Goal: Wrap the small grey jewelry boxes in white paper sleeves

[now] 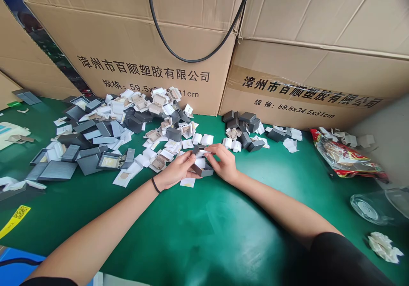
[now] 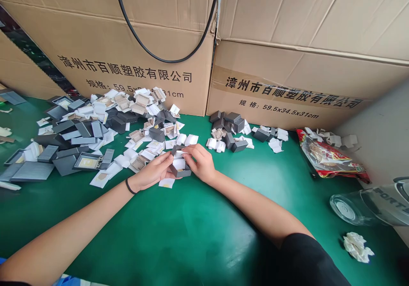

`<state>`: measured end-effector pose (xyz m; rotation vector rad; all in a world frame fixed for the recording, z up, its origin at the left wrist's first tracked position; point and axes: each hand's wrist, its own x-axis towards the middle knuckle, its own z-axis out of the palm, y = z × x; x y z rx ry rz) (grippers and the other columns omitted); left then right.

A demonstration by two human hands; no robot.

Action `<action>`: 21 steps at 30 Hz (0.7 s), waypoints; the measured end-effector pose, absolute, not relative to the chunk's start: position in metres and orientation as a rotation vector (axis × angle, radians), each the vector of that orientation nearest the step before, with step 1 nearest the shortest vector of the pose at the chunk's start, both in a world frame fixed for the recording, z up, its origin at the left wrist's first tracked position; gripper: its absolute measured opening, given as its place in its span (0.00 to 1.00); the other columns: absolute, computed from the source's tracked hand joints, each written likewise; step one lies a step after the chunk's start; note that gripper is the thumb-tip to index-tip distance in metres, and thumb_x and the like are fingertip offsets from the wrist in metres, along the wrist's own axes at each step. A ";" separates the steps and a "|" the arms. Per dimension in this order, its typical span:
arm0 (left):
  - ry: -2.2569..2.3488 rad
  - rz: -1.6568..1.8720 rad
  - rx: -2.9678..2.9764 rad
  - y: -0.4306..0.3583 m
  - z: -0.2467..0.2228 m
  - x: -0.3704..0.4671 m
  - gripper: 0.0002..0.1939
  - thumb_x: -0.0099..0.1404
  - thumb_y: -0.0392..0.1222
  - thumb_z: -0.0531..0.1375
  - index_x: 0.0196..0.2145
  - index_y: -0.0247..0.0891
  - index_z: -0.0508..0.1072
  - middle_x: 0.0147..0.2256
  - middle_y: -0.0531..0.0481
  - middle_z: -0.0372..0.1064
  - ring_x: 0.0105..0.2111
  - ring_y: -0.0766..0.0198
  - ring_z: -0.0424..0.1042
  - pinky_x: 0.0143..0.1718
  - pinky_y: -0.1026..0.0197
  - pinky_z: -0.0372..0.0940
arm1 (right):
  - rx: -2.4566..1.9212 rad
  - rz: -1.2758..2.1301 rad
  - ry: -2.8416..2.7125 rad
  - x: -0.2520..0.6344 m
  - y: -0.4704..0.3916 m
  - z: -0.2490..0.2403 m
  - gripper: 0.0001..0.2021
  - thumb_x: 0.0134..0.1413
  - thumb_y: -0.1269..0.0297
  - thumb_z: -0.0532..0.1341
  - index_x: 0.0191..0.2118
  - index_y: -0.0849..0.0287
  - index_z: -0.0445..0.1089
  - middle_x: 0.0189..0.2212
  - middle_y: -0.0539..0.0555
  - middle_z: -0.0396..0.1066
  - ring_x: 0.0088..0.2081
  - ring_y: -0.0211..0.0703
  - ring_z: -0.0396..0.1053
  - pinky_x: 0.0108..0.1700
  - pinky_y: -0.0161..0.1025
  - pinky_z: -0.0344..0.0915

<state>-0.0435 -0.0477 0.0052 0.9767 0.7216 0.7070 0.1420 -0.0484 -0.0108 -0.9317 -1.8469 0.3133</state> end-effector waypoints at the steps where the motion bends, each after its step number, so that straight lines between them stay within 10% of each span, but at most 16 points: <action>1: 0.726 0.707 0.979 -0.048 0.005 -0.043 0.12 0.62 0.45 0.56 0.41 0.36 0.68 0.29 0.49 0.68 0.29 0.64 0.70 0.38 0.51 0.69 | -0.943 0.314 -1.835 0.141 -0.049 -0.011 0.07 0.58 0.63 0.54 0.39 0.54 0.68 0.35 0.56 0.70 0.39 0.45 0.68 0.41 0.44 0.67; 21: 0.737 0.706 0.976 -0.050 0.003 -0.043 0.17 0.59 0.45 0.60 0.45 0.40 0.67 0.37 0.47 0.68 0.33 0.63 0.70 0.36 0.55 0.70 | -0.817 0.123 -1.881 0.139 -0.046 -0.011 0.06 0.57 0.66 0.55 0.37 0.53 0.69 0.32 0.54 0.71 0.34 0.44 0.64 0.36 0.45 0.63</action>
